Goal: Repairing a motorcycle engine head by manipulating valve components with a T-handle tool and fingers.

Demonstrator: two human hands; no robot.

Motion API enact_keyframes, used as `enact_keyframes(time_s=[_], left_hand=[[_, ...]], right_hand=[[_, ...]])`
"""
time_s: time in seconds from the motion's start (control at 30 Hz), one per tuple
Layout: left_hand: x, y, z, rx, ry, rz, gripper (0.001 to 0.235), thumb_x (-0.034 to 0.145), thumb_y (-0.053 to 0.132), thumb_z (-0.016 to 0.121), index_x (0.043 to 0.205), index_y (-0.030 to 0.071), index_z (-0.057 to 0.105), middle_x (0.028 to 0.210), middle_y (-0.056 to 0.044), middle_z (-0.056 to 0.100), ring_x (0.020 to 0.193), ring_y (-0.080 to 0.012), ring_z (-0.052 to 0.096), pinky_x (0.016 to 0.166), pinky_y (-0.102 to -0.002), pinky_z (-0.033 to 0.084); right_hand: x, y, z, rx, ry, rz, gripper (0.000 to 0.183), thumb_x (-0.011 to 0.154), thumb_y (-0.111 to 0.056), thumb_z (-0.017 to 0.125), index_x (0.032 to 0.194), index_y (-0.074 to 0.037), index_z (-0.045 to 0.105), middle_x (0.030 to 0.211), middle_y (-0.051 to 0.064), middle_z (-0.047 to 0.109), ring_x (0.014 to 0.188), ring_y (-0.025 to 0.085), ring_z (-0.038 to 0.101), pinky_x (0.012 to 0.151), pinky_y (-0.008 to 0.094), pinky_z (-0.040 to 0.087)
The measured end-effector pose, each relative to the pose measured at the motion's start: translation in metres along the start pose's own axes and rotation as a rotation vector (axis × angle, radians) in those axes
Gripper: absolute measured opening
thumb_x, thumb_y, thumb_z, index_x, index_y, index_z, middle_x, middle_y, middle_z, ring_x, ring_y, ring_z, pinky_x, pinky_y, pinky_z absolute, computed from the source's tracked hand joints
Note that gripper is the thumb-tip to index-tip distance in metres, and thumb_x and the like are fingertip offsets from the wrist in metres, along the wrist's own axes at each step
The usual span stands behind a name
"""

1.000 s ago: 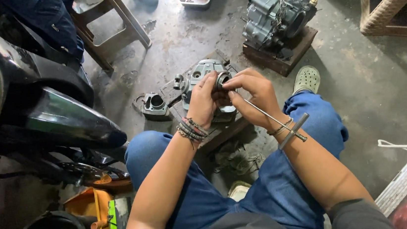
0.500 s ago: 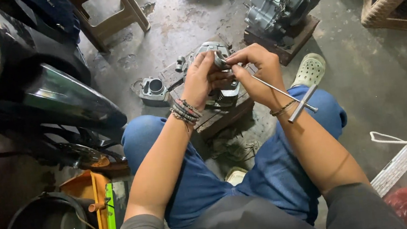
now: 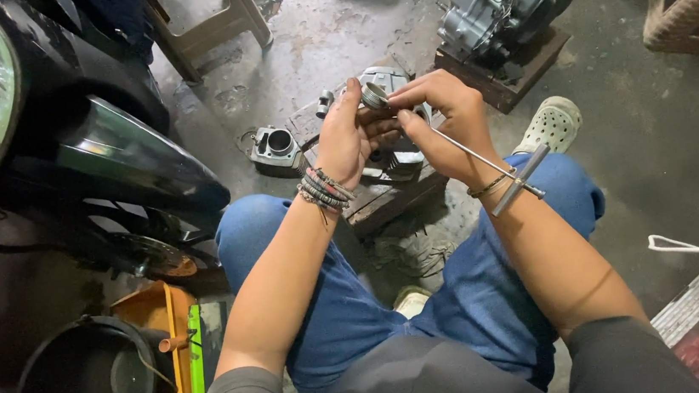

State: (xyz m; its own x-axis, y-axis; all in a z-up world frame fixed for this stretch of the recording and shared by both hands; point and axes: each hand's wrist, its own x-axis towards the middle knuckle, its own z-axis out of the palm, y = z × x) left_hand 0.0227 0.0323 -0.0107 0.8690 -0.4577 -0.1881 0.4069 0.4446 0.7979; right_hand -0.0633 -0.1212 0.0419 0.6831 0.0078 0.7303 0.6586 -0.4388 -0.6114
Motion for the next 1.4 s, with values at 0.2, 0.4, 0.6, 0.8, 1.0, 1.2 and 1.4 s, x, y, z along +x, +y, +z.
enact_keyframes(time_s=[0.2,0.4,0.6,0.8,1.0,1.2,1.4], left_hand=[[-0.002,0.002,0.004,-0.031,0.033,0.014,0.053,0.093,0.062,0.061,0.110,0.013,0.064,0.099,-0.022,0.073,0.082,-0.0331,0.078,0.072,-0.045,0.067],[-0.004,-0.001,0.007,-0.030,0.006,-0.020,0.056,0.094,0.066,0.056,0.105,0.012,0.067,0.098,-0.018,0.075,0.082,-0.0283,0.078,0.071,-0.039,0.067],[0.002,-0.002,-0.008,-0.016,0.017,-0.031,0.063,0.095,0.066,0.052,0.112,0.008,0.070,0.101,-0.019,0.077,0.082,-0.0279,0.078,0.070,-0.037,0.066],[-0.003,0.006,-0.003,-0.003,-0.037,-0.052,0.070,0.097,0.066,0.044,0.117,0.004,0.070,0.105,-0.019,0.076,0.087,-0.0293,0.078,0.070,-0.035,0.063],[0.001,0.005,-0.009,-0.030,-0.056,-0.054,0.069,0.097,0.063,0.043,0.115,0.002,0.071,0.102,-0.019,0.077,0.084,-0.0271,0.078,0.070,-0.033,0.062],[0.003,0.003,-0.007,-0.080,-0.072,-0.065,0.069,0.096,0.062,0.045,0.111,0.001,0.072,0.092,-0.018,0.076,0.079,-0.0283,0.077,0.065,-0.032,0.058],[-0.005,0.005,0.007,-0.071,-0.077,-0.063,0.069,0.095,0.063,0.047,0.107,0.000,0.073,0.091,-0.019,0.077,0.078,-0.0300,0.078,0.067,-0.035,0.059]], right_hand=[[0.002,0.000,0.000,0.001,-0.002,0.011,0.014,0.094,0.003,0.070,0.104,-0.003,0.079,0.105,0.016,0.077,0.100,0.033,0.071,0.088,0.041,0.054],[0.001,0.000,-0.002,0.010,-0.008,-0.009,0.010,0.095,0.001,0.072,0.102,-0.003,0.078,0.105,0.017,0.077,0.100,0.036,0.071,0.089,0.044,0.054],[0.000,0.000,-0.004,0.016,0.000,0.008,0.010,0.095,0.002,0.071,0.100,-0.004,0.078,0.103,0.015,0.077,0.099,0.034,0.071,0.089,0.043,0.054],[-0.001,0.004,-0.004,0.077,0.012,0.040,0.011,0.094,0.003,0.070,0.100,-0.002,0.078,0.101,0.018,0.077,0.100,0.035,0.072,0.088,0.042,0.054],[-0.006,0.010,-0.006,0.120,0.018,0.067,0.010,0.099,-0.005,0.069,0.105,-0.004,0.077,0.104,0.016,0.077,0.101,0.032,0.071,0.090,0.040,0.053],[-0.014,0.012,-0.010,0.165,0.055,0.080,0.012,0.101,-0.009,0.067,0.106,-0.002,0.077,0.103,0.016,0.076,0.101,0.029,0.071,0.091,0.039,0.052],[-0.022,0.015,-0.013,0.223,0.085,0.115,0.013,0.102,-0.011,0.068,0.106,-0.002,0.076,0.104,0.018,0.075,0.105,0.031,0.072,0.093,0.041,0.054]])
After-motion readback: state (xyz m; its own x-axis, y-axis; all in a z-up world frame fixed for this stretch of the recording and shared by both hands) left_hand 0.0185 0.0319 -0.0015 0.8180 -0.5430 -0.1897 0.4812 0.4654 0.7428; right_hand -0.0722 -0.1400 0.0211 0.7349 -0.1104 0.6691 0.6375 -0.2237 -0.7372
